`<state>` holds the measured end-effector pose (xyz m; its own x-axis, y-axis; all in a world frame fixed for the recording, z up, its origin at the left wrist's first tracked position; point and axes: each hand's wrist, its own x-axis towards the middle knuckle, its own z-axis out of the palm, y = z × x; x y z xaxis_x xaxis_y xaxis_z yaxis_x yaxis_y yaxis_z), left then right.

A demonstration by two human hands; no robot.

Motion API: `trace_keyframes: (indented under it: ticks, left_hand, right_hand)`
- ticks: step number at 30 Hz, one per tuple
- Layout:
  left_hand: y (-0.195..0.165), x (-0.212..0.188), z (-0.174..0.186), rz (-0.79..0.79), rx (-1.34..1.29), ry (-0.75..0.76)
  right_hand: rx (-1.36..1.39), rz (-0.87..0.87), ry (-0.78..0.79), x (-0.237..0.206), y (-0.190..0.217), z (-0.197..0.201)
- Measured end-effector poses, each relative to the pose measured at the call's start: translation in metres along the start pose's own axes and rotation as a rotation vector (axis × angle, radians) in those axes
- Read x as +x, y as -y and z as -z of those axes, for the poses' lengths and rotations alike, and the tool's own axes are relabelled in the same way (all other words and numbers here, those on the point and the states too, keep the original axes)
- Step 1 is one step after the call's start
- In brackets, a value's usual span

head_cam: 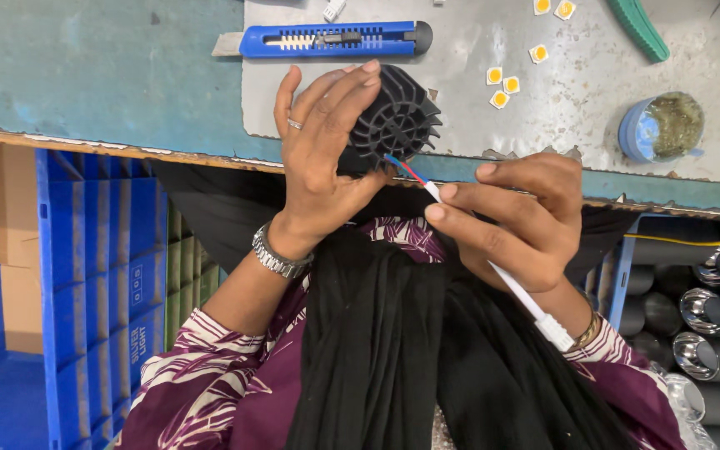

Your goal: The person strips the insulation from the ends of red and blue wires using pliers, twists the exposed strands, and solders the wire ends with a soldering iron, dipping them in flux. They then position the wired lead near a black heat-sink housing on the workbench.

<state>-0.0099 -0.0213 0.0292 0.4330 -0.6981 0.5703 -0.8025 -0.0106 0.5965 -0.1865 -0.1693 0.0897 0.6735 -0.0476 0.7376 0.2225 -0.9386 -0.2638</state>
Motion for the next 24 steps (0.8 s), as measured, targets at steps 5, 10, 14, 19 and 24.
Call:
trace_keyframes:
  ticks: [5, 10, 14, 19, 24]
  left_hand:
    - [0.000, 0.000, -0.002, 0.008, 0.012, -0.003]
    - [0.001, -0.001, -0.003, 0.007, 0.004, -0.014]
    - [0.001, -0.002, -0.003, -0.001, 0.007, -0.020]
    - [0.001, -0.002, -0.004, 0.002, 0.003, -0.014]
    - [0.001, -0.002, -0.003, -0.020, 0.011, -0.014]
  right_hand:
    - [-0.052, 0.067, 0.070, 0.001, -0.003, 0.002]
    - [-0.069, 0.122, 0.094, 0.006, -0.004, 0.000]
    - [-0.091, 0.155, 0.108, 0.010, -0.005, -0.004]
    - [-0.101, 0.165, 0.117, 0.011, -0.007, -0.007]
    - [-0.108, 0.165, 0.134, 0.012, -0.008, -0.010]
